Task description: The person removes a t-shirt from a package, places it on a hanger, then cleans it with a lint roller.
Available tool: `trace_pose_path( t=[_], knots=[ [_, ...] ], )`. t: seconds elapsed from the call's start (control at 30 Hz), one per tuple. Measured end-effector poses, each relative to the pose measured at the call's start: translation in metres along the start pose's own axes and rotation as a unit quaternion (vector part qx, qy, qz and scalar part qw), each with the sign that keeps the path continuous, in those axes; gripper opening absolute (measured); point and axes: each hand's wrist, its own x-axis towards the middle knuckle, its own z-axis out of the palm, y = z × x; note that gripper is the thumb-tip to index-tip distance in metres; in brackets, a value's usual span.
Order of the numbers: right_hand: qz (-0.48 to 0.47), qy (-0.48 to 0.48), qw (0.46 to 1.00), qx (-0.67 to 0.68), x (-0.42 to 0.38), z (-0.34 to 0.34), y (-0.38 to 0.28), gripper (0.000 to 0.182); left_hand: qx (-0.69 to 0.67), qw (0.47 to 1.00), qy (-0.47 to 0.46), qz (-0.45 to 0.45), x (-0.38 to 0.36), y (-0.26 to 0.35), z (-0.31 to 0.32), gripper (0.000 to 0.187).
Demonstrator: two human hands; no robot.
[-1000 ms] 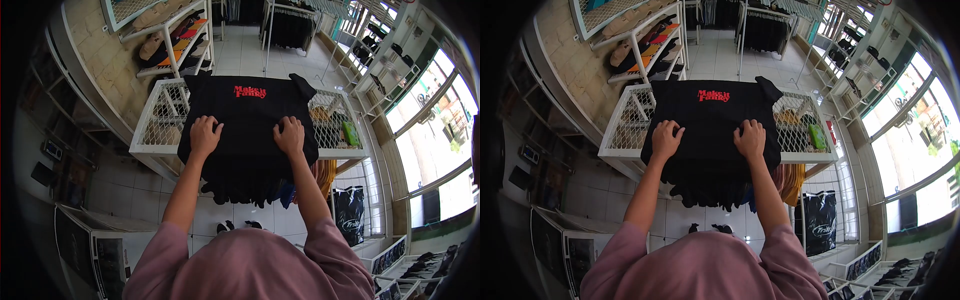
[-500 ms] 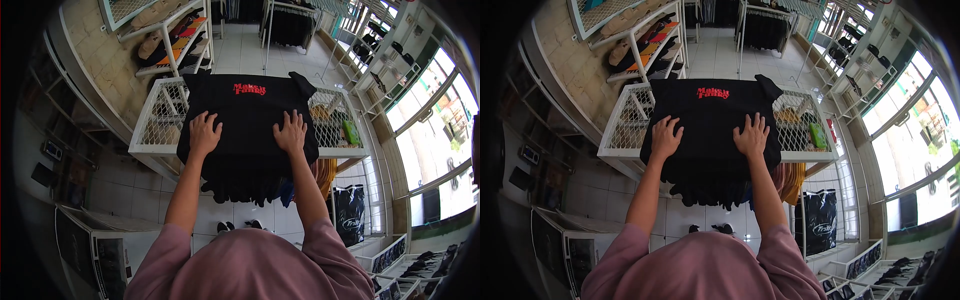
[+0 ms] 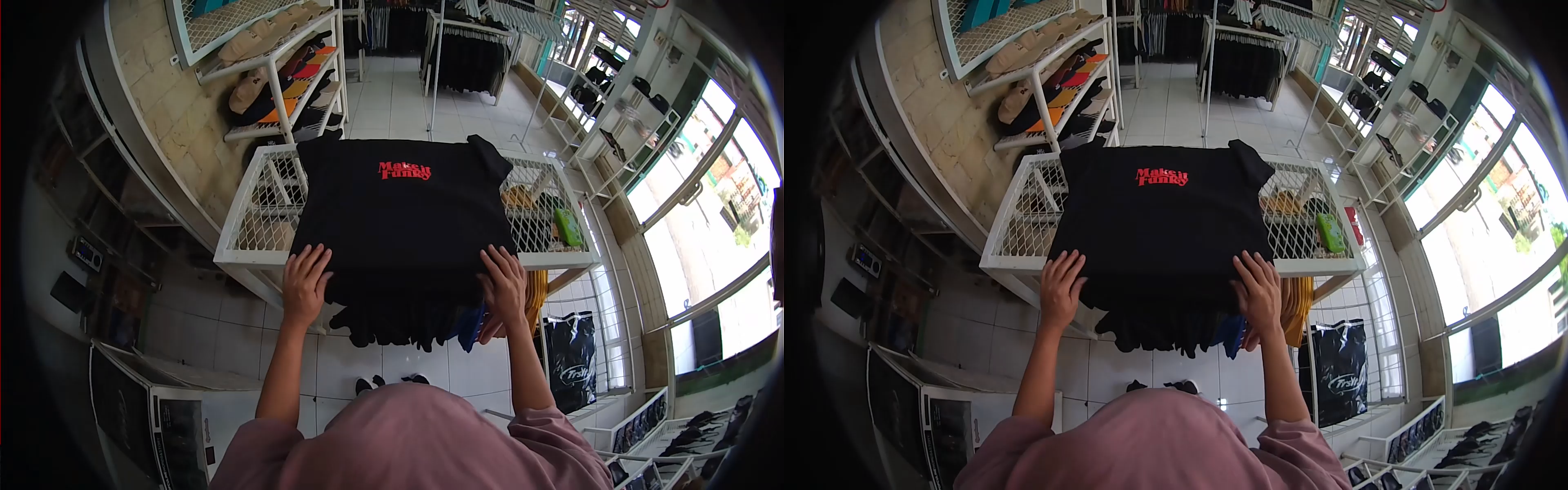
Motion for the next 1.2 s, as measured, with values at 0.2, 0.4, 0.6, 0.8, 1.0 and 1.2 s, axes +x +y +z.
trace_pose_path(
  t=[0.2,0.4,0.6,0.8,1.0,1.2],
  knots=[
    [0.009,0.038,0.999,0.026,-0.006,-0.011,-0.003,0.029,-0.102,0.994,0.015,-0.024,-0.002,0.002,-0.008,0.027],
    [0.031,0.008,0.999,0.038,-0.031,-0.043,-0.032,0.021,-0.049,0.999,-0.009,-0.016,-0.028,0.041,-0.05,0.021],
    [0.04,0.042,0.992,0.112,0.026,-0.021,-0.037,0.017,-0.115,0.993,0.003,-0.031,0.028,0.065,-0.027,0.023],
    [0.144,-0.049,0.988,-0.01,0.093,0.044,-0.014,0.021,-0.036,0.993,-0.041,-0.102,0.089,0.052,0.041,0.022],
    [0.134,0.039,0.99,-0.005,0.083,0.063,-0.016,0.023,-0.046,0.994,-0.039,-0.093,0.082,0.05,0.046,0.029],
    [0.114,0.008,0.99,-0.077,0.082,0.065,-0.012,0.048,-0.001,0.992,-0.097,-0.083,0.084,0.04,0.06,0.045]
  ],
)
